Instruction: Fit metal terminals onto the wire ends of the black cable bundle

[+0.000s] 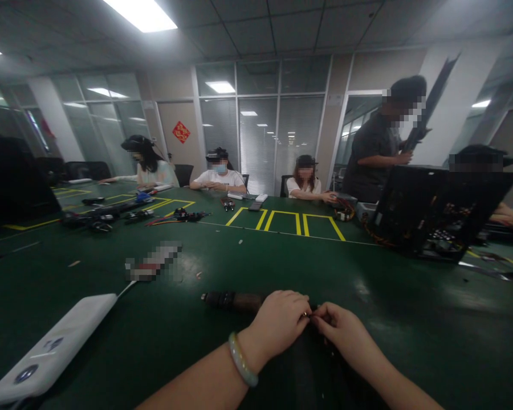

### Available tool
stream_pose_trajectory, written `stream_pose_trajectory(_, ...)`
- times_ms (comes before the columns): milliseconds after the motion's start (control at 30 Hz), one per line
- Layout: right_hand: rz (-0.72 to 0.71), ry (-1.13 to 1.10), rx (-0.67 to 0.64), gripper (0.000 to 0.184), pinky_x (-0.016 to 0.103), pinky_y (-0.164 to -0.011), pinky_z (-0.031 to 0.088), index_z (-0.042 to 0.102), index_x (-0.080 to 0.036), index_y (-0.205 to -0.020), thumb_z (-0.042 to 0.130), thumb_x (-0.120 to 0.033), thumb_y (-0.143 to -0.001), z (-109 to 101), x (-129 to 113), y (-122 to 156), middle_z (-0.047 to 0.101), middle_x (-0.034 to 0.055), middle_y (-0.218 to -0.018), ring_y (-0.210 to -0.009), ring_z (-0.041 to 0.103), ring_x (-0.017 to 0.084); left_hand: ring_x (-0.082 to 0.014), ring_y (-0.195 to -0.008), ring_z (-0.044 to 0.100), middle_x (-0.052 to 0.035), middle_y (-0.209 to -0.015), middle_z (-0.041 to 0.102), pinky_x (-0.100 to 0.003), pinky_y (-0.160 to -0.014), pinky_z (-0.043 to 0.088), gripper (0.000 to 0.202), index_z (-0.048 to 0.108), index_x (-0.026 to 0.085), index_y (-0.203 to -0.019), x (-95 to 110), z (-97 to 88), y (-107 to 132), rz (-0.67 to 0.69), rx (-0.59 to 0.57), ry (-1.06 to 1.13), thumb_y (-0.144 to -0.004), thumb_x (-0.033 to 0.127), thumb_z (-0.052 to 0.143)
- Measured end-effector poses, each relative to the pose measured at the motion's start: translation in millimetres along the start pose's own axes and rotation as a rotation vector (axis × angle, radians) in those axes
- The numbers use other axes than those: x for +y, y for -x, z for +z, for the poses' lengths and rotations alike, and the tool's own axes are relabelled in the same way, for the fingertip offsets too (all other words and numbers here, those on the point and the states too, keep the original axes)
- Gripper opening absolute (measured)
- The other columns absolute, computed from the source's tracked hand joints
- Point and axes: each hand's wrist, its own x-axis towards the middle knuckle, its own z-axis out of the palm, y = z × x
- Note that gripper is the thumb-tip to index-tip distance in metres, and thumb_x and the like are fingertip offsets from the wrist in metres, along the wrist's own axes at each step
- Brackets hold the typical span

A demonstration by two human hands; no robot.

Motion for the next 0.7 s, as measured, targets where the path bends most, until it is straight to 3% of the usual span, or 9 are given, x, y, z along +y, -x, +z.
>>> stream_pose_trajectory(67,0.011,0.000,0.002,0.016,0.019,-0.047,0.040,0.060,-0.018,-0.082,0.054,-0.032,-0.086,-0.3,-2.2,0.7,0.059,-0.0028,-0.063,-0.052,0.056,0.012,-0.0213,-0.110,0.056,-0.0030,-0.117,0.063,-0.038,-0.097,0.039,0.009,0.063,0.022,-0.096,1.5,-1.5,0.5,-0.027,0.017,-0.009,-0.089,0.021,0.058)
stream_pose_trajectory(233,-0.008,0.053,0.015,0.014,0.019,-0.051,0.041,0.062,-0.018,-0.083,0.055,-0.030,-0.086,-2.9,-8.6,3.4,0.063,-0.0015,-0.066,-0.057,0.058,0.013,-0.0197,-0.094,0.060,-0.0007,-0.097,0.066,-0.034,-0.086,0.043,0.010,0.060,0.021,-0.094,3.5,-1.3,1.2,-0.108,0.024,-0.005,-0.085,0.020,0.061)
stream_pose_trajectory(700,-0.014,0.059,0.009,0.016,0.020,-0.053,0.041,0.063,-0.018,-0.084,0.055,-0.031,-0.086,-3.7,-4.4,2.6,0.066,-0.0004,-0.072,-0.061,0.060,0.014,-0.0209,-0.108,0.054,-0.0015,-0.115,0.061,-0.037,-0.095,0.039,0.017,0.056,0.022,-0.096,2.7,-2.9,3.8,-0.057,0.035,0.031,-0.081,0.016,0.061)
